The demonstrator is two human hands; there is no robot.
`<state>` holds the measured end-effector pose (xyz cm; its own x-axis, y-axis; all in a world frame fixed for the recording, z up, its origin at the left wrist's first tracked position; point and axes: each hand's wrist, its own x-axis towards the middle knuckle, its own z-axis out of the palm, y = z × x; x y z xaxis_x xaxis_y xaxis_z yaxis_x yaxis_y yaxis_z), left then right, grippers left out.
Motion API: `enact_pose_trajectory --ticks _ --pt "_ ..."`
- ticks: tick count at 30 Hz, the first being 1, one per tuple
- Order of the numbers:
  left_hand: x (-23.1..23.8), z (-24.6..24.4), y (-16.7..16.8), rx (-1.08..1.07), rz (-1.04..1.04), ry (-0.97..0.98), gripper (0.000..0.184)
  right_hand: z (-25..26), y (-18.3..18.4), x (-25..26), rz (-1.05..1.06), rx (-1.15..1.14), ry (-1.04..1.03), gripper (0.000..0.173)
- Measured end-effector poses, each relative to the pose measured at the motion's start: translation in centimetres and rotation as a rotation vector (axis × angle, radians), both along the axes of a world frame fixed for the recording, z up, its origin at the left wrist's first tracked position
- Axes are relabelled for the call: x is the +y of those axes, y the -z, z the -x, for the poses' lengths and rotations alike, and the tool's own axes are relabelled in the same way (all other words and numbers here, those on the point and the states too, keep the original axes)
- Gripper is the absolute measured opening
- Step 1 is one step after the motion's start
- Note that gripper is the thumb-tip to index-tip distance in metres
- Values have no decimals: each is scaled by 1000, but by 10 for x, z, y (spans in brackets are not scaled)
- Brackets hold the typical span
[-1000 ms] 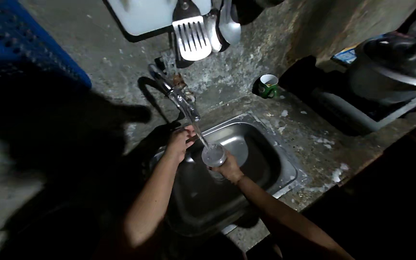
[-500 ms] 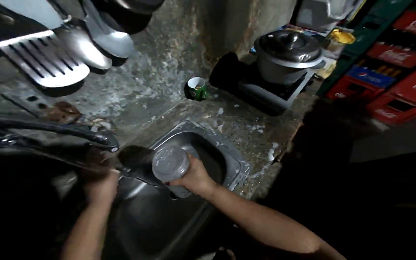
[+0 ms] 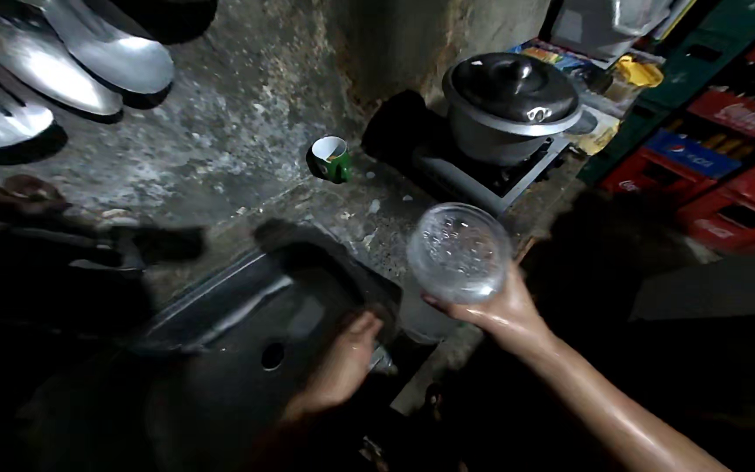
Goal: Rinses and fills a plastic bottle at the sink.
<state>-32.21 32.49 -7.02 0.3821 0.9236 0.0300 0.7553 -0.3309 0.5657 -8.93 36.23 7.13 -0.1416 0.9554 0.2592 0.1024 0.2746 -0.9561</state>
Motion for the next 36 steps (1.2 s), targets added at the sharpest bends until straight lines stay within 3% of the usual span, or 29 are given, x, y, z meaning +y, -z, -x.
enact_pose_trajectory --ticks 2,6,10,13,18,22,27,30,33,36 --pt "4 -56 10 -60 -66 233 27 -40 11 -1 -39 -112 31 80" --pt "21 -120 33 -7 -72 599 23 -117 45 -6 -55 -273 -3 86" --pt "43 -148 51 125 93 659 28 -172 78 -12 -5 -387 -13 84" --pt "55 -153 57 155 64 634 38 -187 96 -7 94 -560 -14 85" --pt "76 -149 60 124 -28 469 54 -154 110 24 340 -939 -172 84" --pt "92 -132 57 117 -34 252 53 -114 110 43 430 -1080 -219 82" --pt "123 -109 71 164 -83 -70 74 -84 92 54 365 -986 -169 76" --pt "134 -103 81 186 -207 -305 66 -73 71 59 331 -919 -102 76" --pt "125 -85 72 156 -79 -517 61 -76 57 66 253 -775 -37 75" --pt "118 -32 63 229 54 -707 57 -86 52 71 226 -608 18 70"
